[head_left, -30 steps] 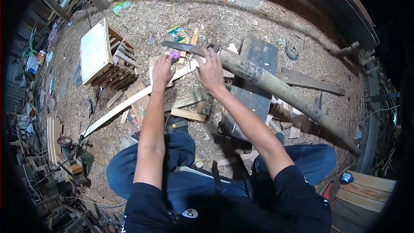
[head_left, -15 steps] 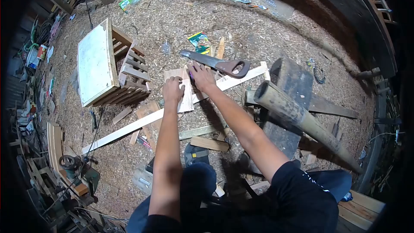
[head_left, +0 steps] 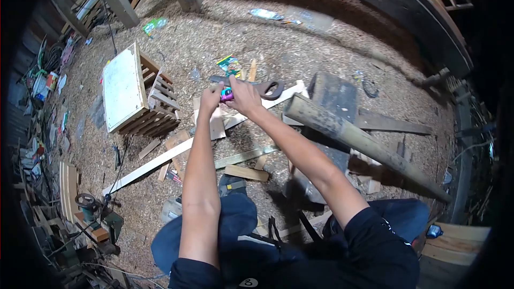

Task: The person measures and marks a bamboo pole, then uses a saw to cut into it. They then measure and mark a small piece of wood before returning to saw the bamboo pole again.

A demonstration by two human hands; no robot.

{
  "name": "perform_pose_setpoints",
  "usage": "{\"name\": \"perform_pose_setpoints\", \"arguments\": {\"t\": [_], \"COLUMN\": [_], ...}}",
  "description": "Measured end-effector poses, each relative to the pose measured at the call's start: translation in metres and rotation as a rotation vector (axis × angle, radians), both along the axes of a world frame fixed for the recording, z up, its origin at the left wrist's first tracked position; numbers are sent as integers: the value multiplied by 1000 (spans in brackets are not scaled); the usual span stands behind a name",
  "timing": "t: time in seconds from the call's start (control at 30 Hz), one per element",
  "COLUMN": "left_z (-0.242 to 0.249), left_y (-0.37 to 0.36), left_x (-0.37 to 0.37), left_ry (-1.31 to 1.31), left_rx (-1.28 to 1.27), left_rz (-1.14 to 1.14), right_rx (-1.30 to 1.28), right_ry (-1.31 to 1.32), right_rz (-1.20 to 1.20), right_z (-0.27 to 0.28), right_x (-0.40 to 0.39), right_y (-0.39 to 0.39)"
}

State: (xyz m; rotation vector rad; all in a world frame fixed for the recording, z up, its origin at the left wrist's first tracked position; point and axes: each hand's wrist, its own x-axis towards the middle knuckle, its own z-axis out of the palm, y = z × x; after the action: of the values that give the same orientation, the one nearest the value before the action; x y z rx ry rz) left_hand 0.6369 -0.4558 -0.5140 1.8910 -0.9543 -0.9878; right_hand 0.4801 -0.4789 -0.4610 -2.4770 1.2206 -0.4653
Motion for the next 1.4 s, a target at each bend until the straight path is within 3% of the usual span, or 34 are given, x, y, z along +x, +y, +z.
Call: {"name": "perform_pose_setpoints", "arguments": {"t": [0.03, 0.2, 0.27, 0.37, 0.47, 0.53, 0.6, 0.63, 0.73, 0.97, 1.03, 1.13, 1.27, 1.4], "left_z": [19, 109, 133, 126, 114, 112, 114, 115, 112, 97, 83, 74, 53, 73], "left_y": [-3, -6, -4, -9, 7, 16, 22, 29, 27, 35, 30, 23, 15, 19], "left_x": [-12, -69, -96, -135, -186, -205, -217, -223, -216, -215, -203, -188, -186, -198], "left_ry": [14, 218, 189, 294, 388, 381, 412, 538, 573, 192, 8, -249, -365, -466], "left_rx": [-86, 81, 179, 172, 6, 19, 96, 65, 21, 3, -158, -291, -292, -242], "left_rz": [-29, -343, -516, -623, -585, -603, -753, -709, -456, -550, -595, -458, -408, -318], "right_rx": [4, -57, -89, -164, -146, -273, -206, -192, -127, -264, -257, -267, -322, -309], "right_ry": [-9, -67, -84, -149, -142, -150, -87, -25, 107, 178, 201, 185, 224, 216], "right_rz": [-19, -182, -223, -246, -283, -263, -305, -329, -387, -434, -432, -447, -468, -482], "right_z": [18, 91, 102, 103, 104, 89, 79, 78, 71, 65, 59, 54, 50, 52], "right_x": [-14, -103, -141, -190, -227, -248, -267, -276, -313, -354, -361, -373, -382, -379], "right_y": [1, 26, 36, 49, 70, 81, 92, 97, 104, 122, 122, 118, 115, 116]}}
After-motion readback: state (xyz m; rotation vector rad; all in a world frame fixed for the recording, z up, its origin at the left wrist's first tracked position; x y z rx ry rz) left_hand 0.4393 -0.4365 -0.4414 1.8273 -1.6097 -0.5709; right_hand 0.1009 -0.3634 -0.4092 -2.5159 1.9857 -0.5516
